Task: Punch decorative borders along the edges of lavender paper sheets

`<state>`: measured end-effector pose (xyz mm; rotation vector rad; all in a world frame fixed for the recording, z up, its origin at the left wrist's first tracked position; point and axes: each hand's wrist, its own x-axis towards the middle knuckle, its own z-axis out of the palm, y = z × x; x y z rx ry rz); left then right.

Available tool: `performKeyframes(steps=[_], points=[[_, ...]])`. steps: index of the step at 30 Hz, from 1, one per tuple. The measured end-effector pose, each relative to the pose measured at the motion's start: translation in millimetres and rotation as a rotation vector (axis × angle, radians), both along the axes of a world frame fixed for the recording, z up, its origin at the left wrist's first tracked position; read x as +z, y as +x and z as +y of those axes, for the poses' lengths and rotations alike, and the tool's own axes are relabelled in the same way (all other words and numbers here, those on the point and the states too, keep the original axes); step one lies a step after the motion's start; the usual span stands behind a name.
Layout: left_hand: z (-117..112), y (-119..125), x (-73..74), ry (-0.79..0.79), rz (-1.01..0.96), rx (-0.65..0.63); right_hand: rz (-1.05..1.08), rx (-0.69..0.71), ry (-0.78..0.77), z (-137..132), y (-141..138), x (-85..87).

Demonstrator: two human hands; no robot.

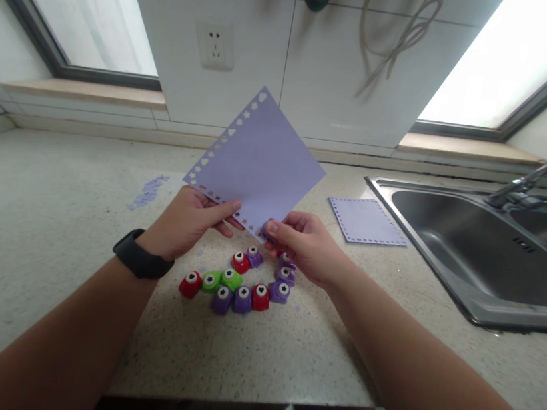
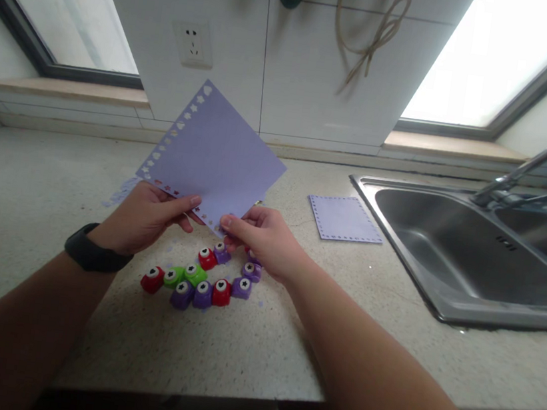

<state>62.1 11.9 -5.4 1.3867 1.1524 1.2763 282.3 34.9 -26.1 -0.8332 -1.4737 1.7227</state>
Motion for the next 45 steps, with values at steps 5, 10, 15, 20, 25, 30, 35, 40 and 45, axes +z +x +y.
performKeyframes(steps=[5, 10, 15, 20, 25, 30, 35, 40, 45], points=[[-0.7, 1.3, 0.2, 0.011, -0.006, -0.005, 0.022, 0.019, 0.005, -0.4, -0.2, 0.6], [-0.8, 0.6, -0.1, 0.012, -0.008, -0.011, 0.034, 0.027, 0.012, -0.2, 0.3, 1.6], [-0.2, 1.1, -1.1, 0.026, -0.028, -0.019, 0.056, 0.027, 0.034, -2.3, -0.5, 4.7], [0.6, 0.7, -2.0, 0.043, -0.068, -0.018, 0.037, 0.004, 0.079, -4.9, -2.0, 7.6], [1.0, -2.1, -3.5, 0.047, -0.048, 0.001, 0.023, 0.008, 0.098, -6.1, -2.7, 10.1], [2.3, -4.2, -3.7, 0.059, -0.058, -0.008, -0.003, 0.022, 0.048, -3.1, -1.5, 9.0], [2.9, -5.5, -2.3, 0.069, -0.054, 0.002, -0.037, -0.007, 0.024, 2.4, 2.4, 5.5], [4.9, -8.1, -3.7, 0.054, -0.069, 0.010, 0.059, -0.058, 0.009, 6.9, 7.1, 9.4], [7.9, -12.3, -6.9, 0.058, -0.042, 0.020, 0.050, -0.165, 0.074, 16.9, 13.0, 7.5]])
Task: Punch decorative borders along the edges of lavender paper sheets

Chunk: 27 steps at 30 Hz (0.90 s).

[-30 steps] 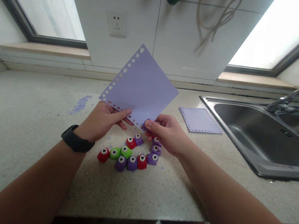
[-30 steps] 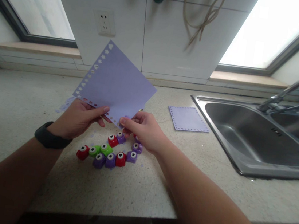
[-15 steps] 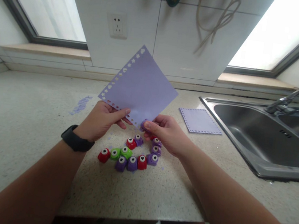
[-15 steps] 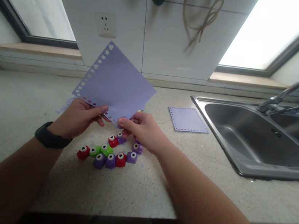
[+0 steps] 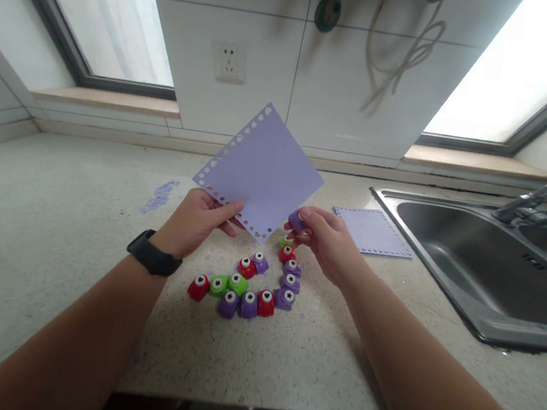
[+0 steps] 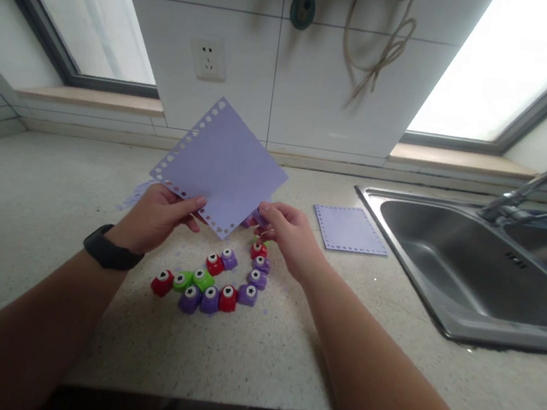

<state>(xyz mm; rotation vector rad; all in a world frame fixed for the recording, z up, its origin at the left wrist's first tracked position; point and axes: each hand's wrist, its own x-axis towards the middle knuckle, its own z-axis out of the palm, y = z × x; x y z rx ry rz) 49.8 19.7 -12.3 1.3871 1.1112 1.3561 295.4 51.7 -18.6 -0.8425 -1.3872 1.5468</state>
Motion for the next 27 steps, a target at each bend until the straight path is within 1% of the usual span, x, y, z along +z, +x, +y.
performKeyframes(steps=[2, 4, 6, 13, 17, 19, 24, 27], points=[[0.4, -1.2, -0.5, 0.001, 0.015, 0.002, -0.077, -0.055, 0.051, 4.6, 1.4, -3.8], [0.7, -1.8, -0.8, 0.010, 0.013, 0.001, -0.202, -0.102, 0.110, 8.4, 1.9, -8.2], [1.4, -2.3, -1.4, 0.016, 0.004, 0.002, -0.304, -0.122, 0.147, 11.5, 2.0, -12.4], [5.7, -4.0, -4.3, 0.021, -0.016, 0.047, -0.430, -0.156, 0.219, 20.9, 4.9, -20.9], [6.1, -3.6, -4.9, 0.013, -0.012, 0.059, -0.736, -0.191, 0.319, 22.7, 7.6, -20.6], [6.0, -3.3, -5.3, 0.001, -0.015, 0.058, -0.825, -0.171, 0.358, 22.0, 8.2, -20.0], [6.2, -2.7, -6.8, -0.018, -0.025, 0.024, -0.872, -0.134, 0.347, 21.3, 8.5, -20.4], [7.4, -2.2, -9.0, -0.039, -0.051, -0.008, -0.855, -0.144, 0.393, 21.9, 8.6, -22.0]])
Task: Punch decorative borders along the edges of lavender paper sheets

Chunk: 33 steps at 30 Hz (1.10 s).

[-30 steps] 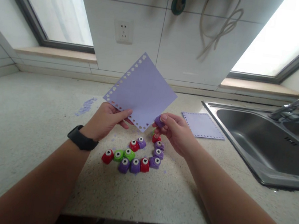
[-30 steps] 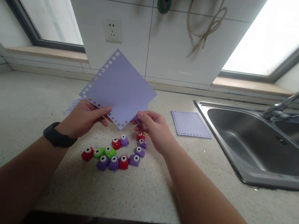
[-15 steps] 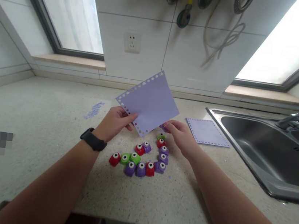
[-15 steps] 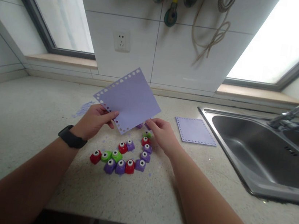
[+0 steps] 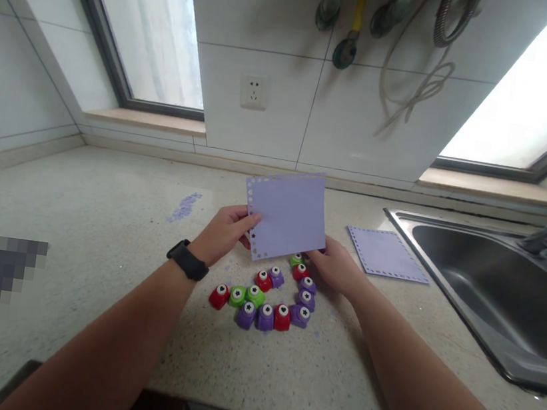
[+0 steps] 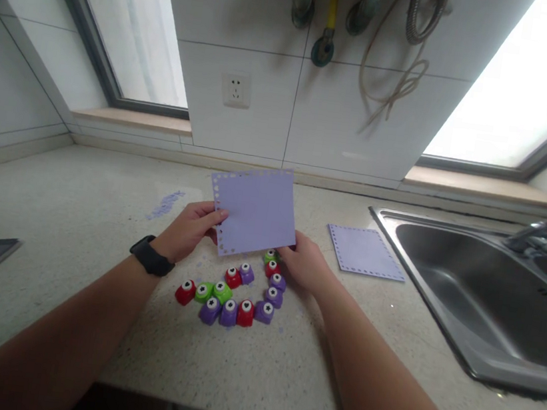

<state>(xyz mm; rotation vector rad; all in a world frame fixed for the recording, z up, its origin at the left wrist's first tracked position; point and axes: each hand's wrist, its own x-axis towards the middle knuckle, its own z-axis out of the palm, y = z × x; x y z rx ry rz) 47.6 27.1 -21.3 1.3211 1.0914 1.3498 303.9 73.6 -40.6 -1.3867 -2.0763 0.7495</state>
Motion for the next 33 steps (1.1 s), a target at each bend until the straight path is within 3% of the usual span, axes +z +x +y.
performKeyframes(steps=[13, 26, 33], points=[[1.9, 2.5, -4.0, -0.079, -0.122, -0.012, 0.027, 0.149, 0.103, -4.2, -4.7, -1.5], [2.7, 3.2, -3.7, -0.077, -0.149, -0.006, 0.116, 0.260, 0.072, -7.1, -9.0, 1.9], [3.0, 2.9, -4.4, -0.075, -0.165, 0.005, 0.307, 0.087, 0.007, -0.1, -2.3, 4.8]])
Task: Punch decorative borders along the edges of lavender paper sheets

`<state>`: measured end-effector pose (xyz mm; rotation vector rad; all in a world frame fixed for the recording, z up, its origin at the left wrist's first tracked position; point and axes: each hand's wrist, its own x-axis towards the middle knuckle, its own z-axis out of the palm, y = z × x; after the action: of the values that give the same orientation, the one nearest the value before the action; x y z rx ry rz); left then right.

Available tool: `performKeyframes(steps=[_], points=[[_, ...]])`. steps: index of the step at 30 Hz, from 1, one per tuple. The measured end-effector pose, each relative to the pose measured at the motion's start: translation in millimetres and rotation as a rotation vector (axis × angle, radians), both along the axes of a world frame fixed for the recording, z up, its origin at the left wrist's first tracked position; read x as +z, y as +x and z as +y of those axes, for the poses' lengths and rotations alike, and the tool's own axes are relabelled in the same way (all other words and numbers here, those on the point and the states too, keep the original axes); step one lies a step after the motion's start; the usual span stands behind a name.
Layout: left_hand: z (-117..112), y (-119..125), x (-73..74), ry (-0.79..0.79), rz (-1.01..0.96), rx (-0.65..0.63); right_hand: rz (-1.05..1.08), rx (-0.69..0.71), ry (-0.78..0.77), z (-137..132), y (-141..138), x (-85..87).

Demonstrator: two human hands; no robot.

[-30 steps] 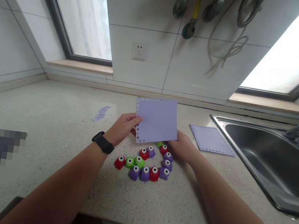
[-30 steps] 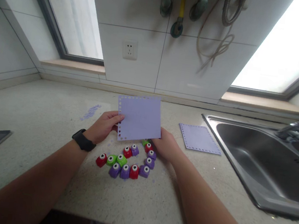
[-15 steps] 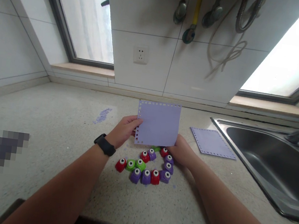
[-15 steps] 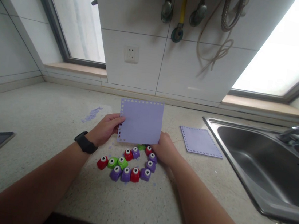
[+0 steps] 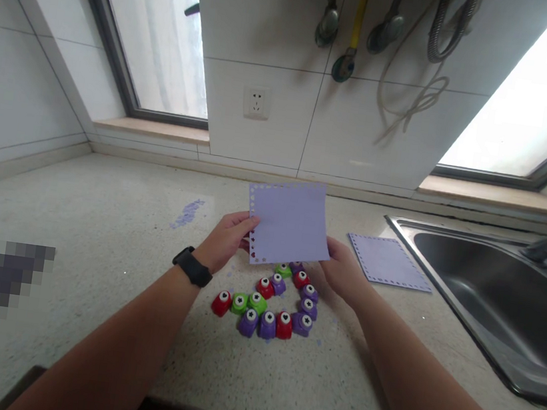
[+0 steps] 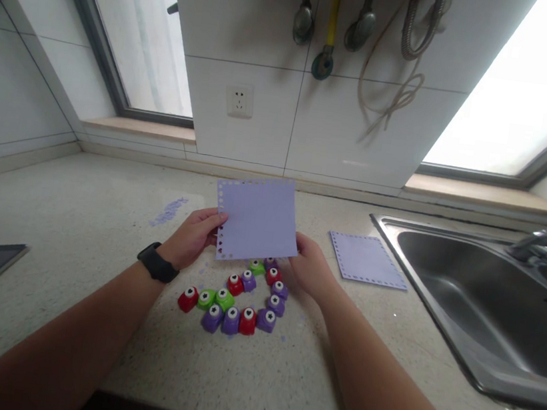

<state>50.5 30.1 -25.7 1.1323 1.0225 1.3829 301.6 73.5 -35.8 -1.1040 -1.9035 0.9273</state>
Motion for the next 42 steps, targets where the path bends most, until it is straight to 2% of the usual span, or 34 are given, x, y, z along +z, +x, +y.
performKeyframes(steps=[5, 10, 18, 25, 31, 36, 42], points=[[0.2, -0.3, -0.6, 0.001, -0.008, 0.000, 0.210, -0.126, -0.056, 5.8, 3.4, -2.9], [1.2, -0.8, -1.7, 0.006, -0.012, -0.004, 0.396, -0.044, -0.123, 3.6, 4.1, -2.8], [-0.2, -1.4, -1.3, 0.013, -0.006, -0.032, 0.349, -0.075, -0.091, -2.3, 2.9, 2.4], [-0.9, -0.6, 2.6, 0.050, 0.006, -0.112, 0.396, -0.081, -0.065, 2.8, 5.5, -3.1], [0.1, -1.1, -2.3, 0.006, 0.052, -0.122, 0.404, -0.092, -0.038, 5.1, 5.7, -5.2], [-1.6, 0.6, -4.2, -0.026, 0.114, -0.128, 0.402, -0.092, -0.032, 1.4, 3.9, -1.5], [-7.2, 1.7, 1.4, -0.036, 0.244, -0.226, 0.400, -0.097, -0.011, 0.3, 4.2, -0.8]])
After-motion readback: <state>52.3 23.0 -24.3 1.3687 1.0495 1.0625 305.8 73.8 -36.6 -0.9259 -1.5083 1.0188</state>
